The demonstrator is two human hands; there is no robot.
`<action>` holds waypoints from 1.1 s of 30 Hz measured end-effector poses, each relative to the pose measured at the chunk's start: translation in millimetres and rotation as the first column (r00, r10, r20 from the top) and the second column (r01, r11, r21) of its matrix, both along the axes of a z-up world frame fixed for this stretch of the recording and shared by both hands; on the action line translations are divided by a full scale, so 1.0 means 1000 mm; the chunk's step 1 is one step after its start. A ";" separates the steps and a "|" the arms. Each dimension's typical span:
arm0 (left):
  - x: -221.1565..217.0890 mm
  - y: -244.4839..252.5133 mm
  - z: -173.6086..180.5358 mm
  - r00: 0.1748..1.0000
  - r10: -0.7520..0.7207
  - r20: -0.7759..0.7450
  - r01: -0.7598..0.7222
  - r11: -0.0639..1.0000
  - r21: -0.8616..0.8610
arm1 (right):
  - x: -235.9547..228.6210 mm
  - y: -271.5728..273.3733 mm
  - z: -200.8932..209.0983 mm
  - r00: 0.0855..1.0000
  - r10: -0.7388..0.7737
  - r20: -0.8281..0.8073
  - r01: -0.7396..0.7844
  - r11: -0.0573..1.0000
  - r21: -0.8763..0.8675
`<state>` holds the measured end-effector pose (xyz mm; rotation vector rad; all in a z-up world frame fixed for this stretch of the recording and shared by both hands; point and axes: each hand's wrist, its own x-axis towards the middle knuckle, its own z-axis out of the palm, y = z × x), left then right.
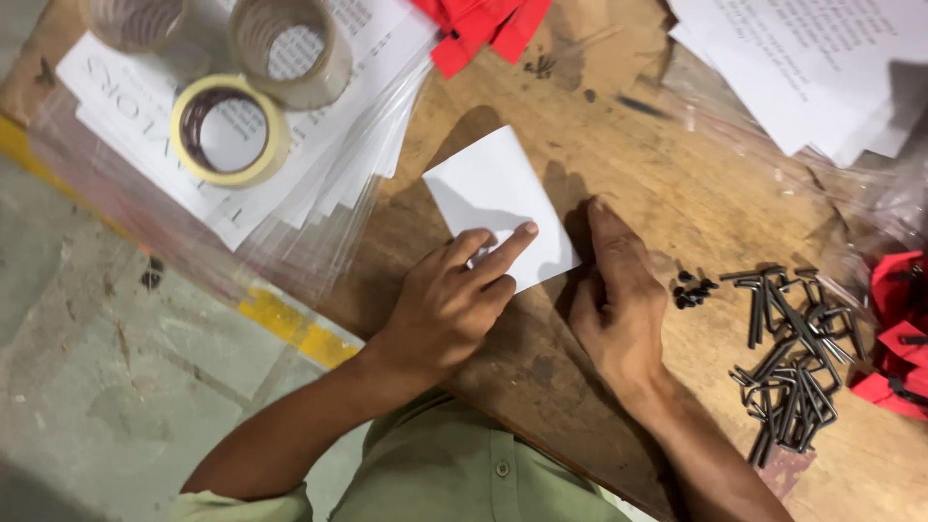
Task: Folding instruction sheets and placing them into red pouches along with hardware components.
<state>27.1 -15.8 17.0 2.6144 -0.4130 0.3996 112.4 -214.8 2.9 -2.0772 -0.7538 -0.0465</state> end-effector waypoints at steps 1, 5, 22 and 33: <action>0.004 0.001 0.003 1.000 -0.017 0.005 0.017 1.000 0.006 | 0.001 -0.003 0.002 1.000 -0.017 0.005 0.017 1.000 0.006; 0.013 0.002 0.018 0.996 -0.081 -0.037 0.081 0.997 -0.005 | -0.001 -0.020 0.002 0.999 -0.042 -0.026 0.041 0.999 -0.028; 0.050 0.001 0.016 0.920 -0.027 -0.390 0.097 0.982 0.163 | -0.007 -0.023 -0.019 0.918 0.184 0.353 0.006 0.880 -0.474; 0.072 0.018 0.012 0.879 0.204 -0.430 -0.082 0.955 0.285 | -0.001 -0.002 0.003 0.903 0.204 0.378 0.028 0.850 -0.526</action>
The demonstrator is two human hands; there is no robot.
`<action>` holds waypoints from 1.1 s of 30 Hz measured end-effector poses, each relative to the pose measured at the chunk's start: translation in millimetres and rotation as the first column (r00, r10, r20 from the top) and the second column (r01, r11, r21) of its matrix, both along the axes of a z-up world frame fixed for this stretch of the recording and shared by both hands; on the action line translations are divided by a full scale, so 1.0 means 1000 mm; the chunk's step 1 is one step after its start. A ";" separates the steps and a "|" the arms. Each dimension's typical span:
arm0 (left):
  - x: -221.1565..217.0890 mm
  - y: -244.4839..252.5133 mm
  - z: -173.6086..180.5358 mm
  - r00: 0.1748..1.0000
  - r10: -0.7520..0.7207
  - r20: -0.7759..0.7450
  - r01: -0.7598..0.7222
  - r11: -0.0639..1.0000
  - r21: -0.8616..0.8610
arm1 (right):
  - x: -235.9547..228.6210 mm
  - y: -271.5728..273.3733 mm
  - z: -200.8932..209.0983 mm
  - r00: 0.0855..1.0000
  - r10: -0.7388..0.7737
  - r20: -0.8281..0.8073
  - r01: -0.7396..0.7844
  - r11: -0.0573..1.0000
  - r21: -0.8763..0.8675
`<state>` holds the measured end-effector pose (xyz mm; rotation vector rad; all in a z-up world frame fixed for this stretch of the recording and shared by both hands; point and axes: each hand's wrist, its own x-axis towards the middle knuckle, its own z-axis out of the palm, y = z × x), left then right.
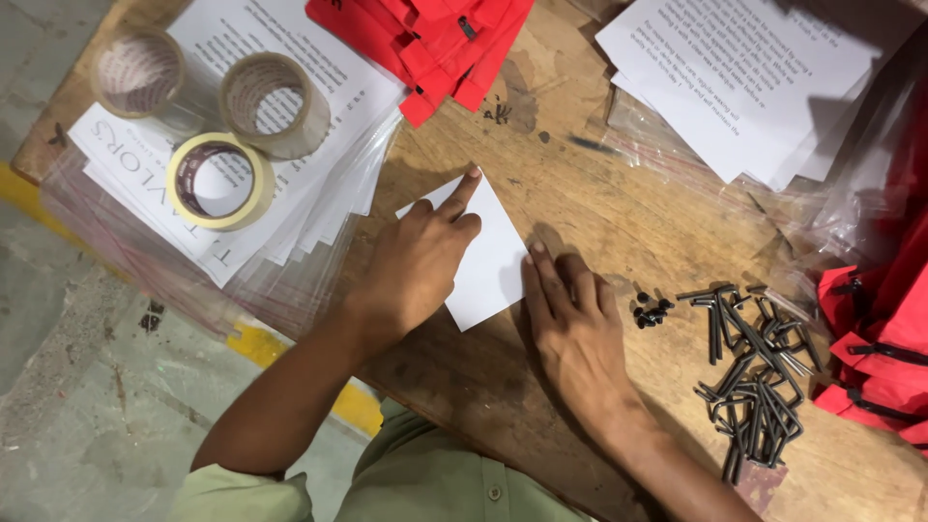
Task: Folding instruction sheets and placing them into red pouches along with hardware components.
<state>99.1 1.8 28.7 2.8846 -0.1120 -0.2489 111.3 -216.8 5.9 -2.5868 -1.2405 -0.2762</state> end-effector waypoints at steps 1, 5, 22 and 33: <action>-0.001 0.000 -0.002 1.000 0.001 0.012 -0.001 1.000 0.007 | 0.007 0.008 0.004 1.000 0.001 0.012 -0.001 1.000 0.007; -0.008 -0.002 -0.002 0.996 0.028 0.083 -0.025 0.999 -0.039 | 0.036 0.045 -0.004 0.988 0.039 0.148 -0.017 0.989 -0.144; -0.020 0.010 -0.031 0.966 0.086 0.244 -0.027 0.972 -0.234 | 0.008 0.053 -0.009 0.968 -0.251 -0.017 0.251 0.968 -0.005; -0.029 -0.013 0.012 0.875 0.073 0.479 0.002 0.988 -0.154 | 0.025 0.045 -0.024 0.881 -0.139 -0.452 0.266 0.936 0.231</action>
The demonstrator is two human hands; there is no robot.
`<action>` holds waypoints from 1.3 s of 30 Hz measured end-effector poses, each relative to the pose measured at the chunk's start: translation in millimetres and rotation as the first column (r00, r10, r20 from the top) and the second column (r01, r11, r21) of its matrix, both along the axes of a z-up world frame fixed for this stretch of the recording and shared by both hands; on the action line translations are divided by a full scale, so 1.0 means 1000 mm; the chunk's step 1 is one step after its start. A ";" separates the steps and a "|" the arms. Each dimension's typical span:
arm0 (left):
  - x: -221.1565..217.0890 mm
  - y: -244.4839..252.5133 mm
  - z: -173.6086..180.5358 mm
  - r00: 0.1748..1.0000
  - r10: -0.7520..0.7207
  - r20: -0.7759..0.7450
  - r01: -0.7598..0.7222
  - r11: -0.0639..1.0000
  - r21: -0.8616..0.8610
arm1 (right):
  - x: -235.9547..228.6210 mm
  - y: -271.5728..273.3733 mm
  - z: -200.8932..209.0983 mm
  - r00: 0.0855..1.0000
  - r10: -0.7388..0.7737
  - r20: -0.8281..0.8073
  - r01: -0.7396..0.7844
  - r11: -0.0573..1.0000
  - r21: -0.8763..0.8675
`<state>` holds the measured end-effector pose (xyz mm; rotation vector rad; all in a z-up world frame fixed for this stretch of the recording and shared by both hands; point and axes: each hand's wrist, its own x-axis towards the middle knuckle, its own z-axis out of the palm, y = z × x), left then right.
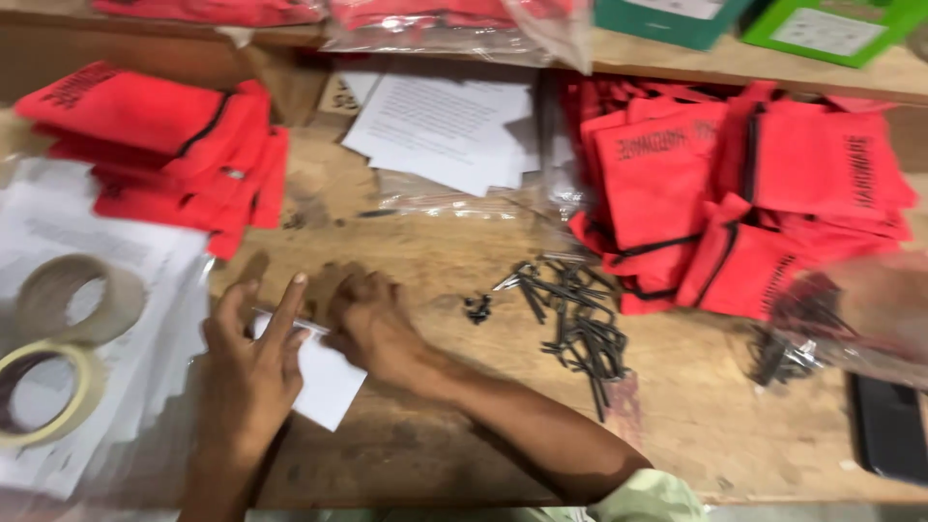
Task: Folding instruction sheets and placing them into red pouches along with hardware components.
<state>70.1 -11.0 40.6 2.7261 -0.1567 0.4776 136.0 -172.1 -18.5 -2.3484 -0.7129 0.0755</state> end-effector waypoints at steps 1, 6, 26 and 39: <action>0.005 -0.002 0.001 1.000 -0.023 0.005 0.023 1.000 -0.008 | -0.001 -0.007 0.005 1.000 -0.023 0.005 0.023 1.000 -0.008; 0.015 0.023 -0.048 0.995 0.002 0.102 -0.008 0.998 0.065 | 0.009 -0.057 0.075 0.985 -0.087 0.148 0.075 0.993 0.087; 0.009 0.021 -0.058 0.990 0.135 -0.044 -0.142 0.937 -0.318 | 0.078 -0.249 0.038 0.500 -0.552 0.667 0.800 0.589 -0.112; 0.000 0.030 -0.058 0.933 0.344 0.107 -0.253 0.836 -0.486 | 0.043 -0.140 0.090 0.547 -0.369 0.752 0.351 0.916 0.195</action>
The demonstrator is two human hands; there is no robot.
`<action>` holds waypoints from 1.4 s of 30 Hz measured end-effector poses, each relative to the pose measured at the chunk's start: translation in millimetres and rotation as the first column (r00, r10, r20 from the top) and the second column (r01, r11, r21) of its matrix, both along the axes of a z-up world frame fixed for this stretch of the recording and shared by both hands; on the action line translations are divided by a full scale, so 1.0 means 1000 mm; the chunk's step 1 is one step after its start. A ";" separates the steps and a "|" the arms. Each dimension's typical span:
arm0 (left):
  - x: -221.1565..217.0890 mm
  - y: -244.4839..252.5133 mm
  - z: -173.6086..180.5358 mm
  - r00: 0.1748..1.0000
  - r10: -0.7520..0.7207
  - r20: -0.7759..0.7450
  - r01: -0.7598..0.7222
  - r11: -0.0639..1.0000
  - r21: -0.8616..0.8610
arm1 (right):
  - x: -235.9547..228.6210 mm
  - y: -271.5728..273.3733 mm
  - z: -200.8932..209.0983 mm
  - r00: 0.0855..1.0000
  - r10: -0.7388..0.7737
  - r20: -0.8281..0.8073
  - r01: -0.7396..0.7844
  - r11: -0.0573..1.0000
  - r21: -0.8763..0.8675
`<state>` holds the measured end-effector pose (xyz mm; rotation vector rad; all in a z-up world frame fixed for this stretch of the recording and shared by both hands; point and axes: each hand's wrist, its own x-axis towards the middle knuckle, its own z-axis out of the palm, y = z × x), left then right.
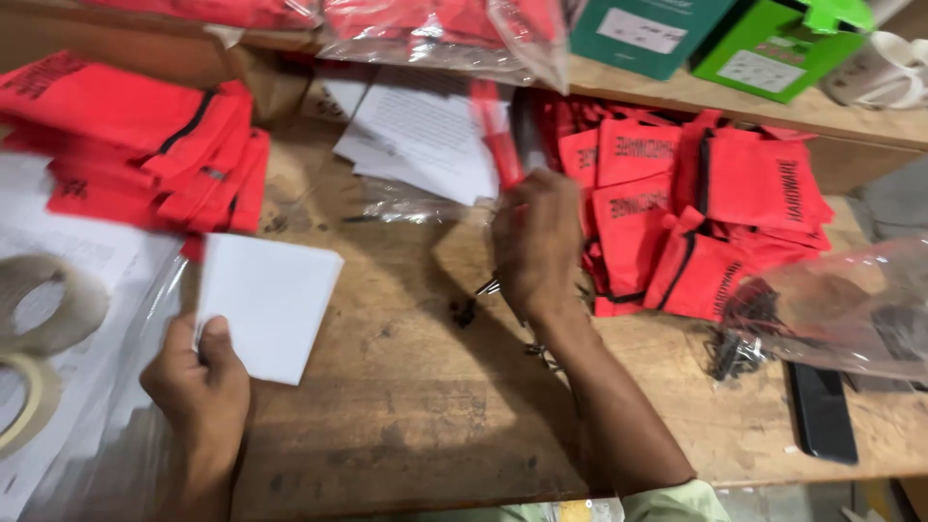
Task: Folding instruction sheets and placing them into red pouches along with hardware components.
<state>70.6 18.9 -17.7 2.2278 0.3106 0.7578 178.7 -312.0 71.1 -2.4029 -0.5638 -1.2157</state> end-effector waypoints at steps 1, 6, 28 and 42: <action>-0.003 0.003 -0.005 0.999 0.036 -0.008 -0.035 0.999 0.006 | -0.012 0.030 0.011 0.999 0.036 -0.008 -0.035 0.999 0.006; -0.024 0.018 -0.004 0.886 0.274 0.374 -0.156 0.936 -0.316 | -0.053 0.150 -0.035 0.818 0.435 -0.377 -0.495 0.866 -0.074; 0.000 -0.054 0.038 0.897 -0.344 -0.277 0.378 0.922 0.082 | -0.066 0.008 -0.027 0.427 0.674 -0.603 -0.052 0.684 0.727; -0.006 -0.063 0.028 0.929 -0.312 -0.197 0.326 0.944 0.044 | -0.113 0.040 -0.063 0.180 0.795 -0.579 0.537 0.414 0.735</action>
